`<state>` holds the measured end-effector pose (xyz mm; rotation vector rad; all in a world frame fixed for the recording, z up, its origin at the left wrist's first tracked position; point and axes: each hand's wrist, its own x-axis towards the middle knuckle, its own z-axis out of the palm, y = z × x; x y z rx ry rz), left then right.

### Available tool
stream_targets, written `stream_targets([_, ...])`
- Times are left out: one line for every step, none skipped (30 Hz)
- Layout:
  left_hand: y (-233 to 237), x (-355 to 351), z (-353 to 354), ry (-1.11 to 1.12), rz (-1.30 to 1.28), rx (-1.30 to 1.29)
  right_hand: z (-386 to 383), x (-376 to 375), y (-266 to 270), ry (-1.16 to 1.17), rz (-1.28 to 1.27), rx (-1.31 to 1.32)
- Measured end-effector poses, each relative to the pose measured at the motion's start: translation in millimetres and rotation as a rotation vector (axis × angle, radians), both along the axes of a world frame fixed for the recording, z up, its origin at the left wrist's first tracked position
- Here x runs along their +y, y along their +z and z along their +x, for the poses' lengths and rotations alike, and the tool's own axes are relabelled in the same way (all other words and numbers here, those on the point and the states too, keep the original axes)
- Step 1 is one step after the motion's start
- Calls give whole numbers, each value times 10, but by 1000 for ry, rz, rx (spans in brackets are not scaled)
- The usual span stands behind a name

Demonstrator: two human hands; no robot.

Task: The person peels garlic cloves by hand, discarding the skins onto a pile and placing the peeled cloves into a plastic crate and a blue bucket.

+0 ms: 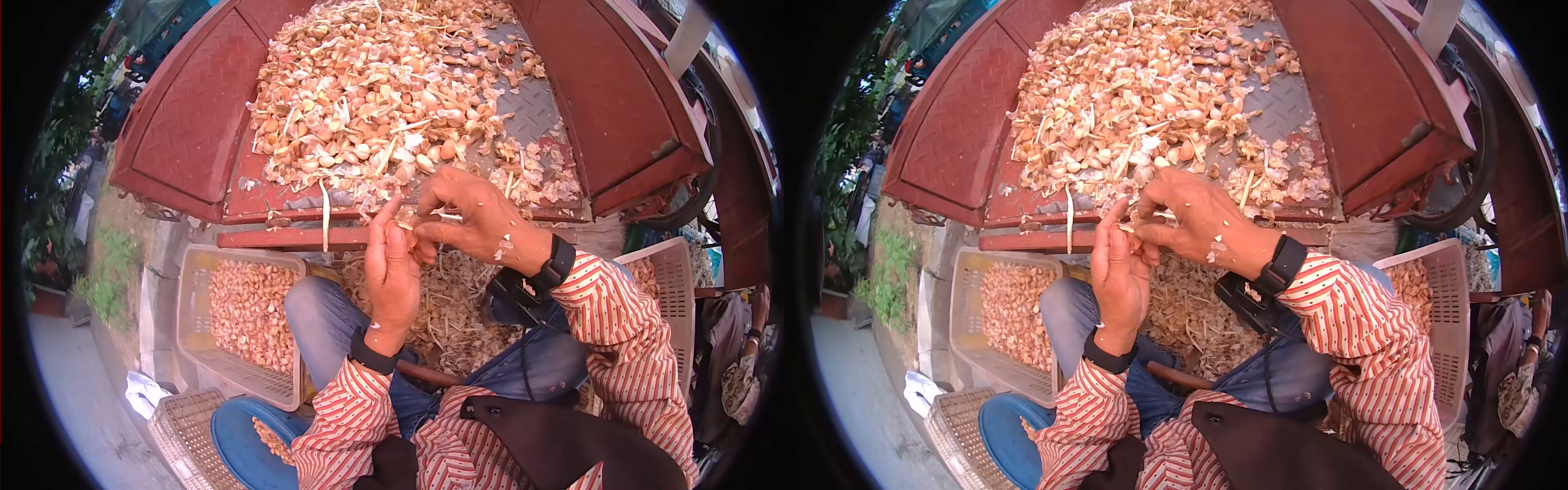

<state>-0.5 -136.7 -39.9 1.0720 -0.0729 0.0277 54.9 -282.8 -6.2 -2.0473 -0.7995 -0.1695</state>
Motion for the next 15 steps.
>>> stream_targets([2,-26,-4,10,-11,-4,-38,33,5,77,-1,82])
stream_targets([-3,-47,-8,20,-24,-1,-52,47,-22,57,-1,34])
stream_targets([-9,-62,-10,32,-37,1,-56,65,-60,58,52,36])
stream_targets([-17,-75,-9,46,-52,1,-53,84,-100,61,104,38])
stream_targets([-34,-84,-9,57,-61,-2,-59,99,-122,65,156,41])
stream_targets([-61,-88,-14,69,-70,-5,-83,116,-128,50,160,53])
stream_targets([-84,-96,-19,80,-80,-7,-112,129,-128,34,163,64])
stream_targets([-104,-112,-23,95,-106,13,-133,134,-131,19,166,75])
stream_targets([-123,-129,-31,111,-131,35,-147,134,-139,23,136,38])
stream_targets([-134,-136,-42,128,-156,56,-160,137,-153,29,106,1])
stream_targets([-124,-139,-34,148,-170,117,-173,143,-168,36,76,-37])
stream_targets([-93,-142,-22,172,-182,177,-208,162,-189,72,70,-77])
stream_targets([-56,-144,-11,193,-194,236,-245,181,-214,104,64,-119])
stream_targets([-2,-126,-21,161,-279,306,-268,192,-226,132,59,-160])
stream_targets([11,-83,-4,117,-313,325,-255,189,-217,149,152,-118])
